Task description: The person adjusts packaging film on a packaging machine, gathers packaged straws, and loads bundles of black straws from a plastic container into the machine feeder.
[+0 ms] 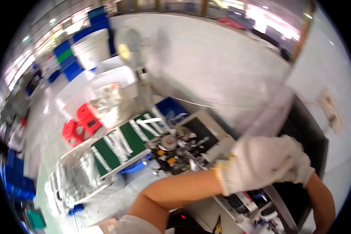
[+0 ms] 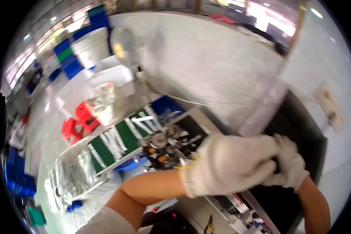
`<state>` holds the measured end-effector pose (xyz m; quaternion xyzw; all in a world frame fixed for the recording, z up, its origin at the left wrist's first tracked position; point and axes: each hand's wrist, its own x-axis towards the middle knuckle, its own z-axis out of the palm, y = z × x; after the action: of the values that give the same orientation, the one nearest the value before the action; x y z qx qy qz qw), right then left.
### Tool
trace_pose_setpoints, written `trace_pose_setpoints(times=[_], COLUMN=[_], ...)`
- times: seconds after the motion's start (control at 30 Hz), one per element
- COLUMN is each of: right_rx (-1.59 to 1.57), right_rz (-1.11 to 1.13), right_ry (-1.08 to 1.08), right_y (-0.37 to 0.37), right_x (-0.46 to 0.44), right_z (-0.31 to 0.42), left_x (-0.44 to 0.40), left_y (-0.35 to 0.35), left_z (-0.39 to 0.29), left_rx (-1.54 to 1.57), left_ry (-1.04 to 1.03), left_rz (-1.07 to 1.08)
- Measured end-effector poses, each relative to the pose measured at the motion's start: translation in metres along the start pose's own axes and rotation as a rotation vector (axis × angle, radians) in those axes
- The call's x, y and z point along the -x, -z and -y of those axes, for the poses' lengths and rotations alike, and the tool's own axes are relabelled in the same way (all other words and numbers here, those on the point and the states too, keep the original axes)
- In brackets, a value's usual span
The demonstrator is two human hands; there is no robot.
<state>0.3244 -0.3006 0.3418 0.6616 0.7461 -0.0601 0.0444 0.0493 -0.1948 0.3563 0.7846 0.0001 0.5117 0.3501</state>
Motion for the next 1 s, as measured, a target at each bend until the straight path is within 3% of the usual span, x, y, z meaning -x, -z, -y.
trace_pose_setpoints(times=[0.03, 0.1, 0.23, 0.47, 0.67, 0.73, 0.8, 0.87, 0.93, 1.0], right_rx=[0.075, 0.115, -0.394, -0.912, -0.176, -0.171, -0.130, -0.068, -0.017, 0.011], right_rz=[-0.017, -0.036, 0.159, -0.027, -0.043, 0.027, 0.097, 0.058, 0.040, 0.023], right_ry=[-0.019, -0.193, -0.335, -0.293, -0.153, -0.284, -0.465, -0.489, -0.492, -0.501], right_y=[0.001, 0.006, -0.011, -0.018, -0.022, -0.002, 0.012, 0.013, 0.015, 0.023], right_x=[-0.007, -0.016, -0.029, -0.002, 0.042, 0.043, 0.034, 0.022, 0.010, 0.000], right_z=[-0.008, -0.021, -0.075, -0.039, 0.050, 0.078, 0.080, 0.062, 0.041, 0.034], left_x=[0.004, 0.008, 0.011, 0.009, 0.006, 0.004, -0.001, -0.003, -0.002, 0.000], left_y=[0.000, -0.001, -0.001, -0.004, 0.000, 0.001, 0.006, 0.004, -0.004, 0.001], left_z=[-0.004, -0.001, -0.002, 0.003, -0.010, -0.015, -0.023, -0.026, -0.019, -0.026], left_rx=[-0.130, -0.155, -0.245, -0.195, -0.289, -0.280, -0.268, -0.254, -0.265, -0.293], left_ry=[0.137, 0.106, 0.055, 0.056, 0.116, 0.085, 0.182, 0.215, 0.098, 0.143], left_rz=[0.088, 0.040, -0.012, -0.007, 0.108, 0.134, 0.251, 0.218, 0.107, 0.154])
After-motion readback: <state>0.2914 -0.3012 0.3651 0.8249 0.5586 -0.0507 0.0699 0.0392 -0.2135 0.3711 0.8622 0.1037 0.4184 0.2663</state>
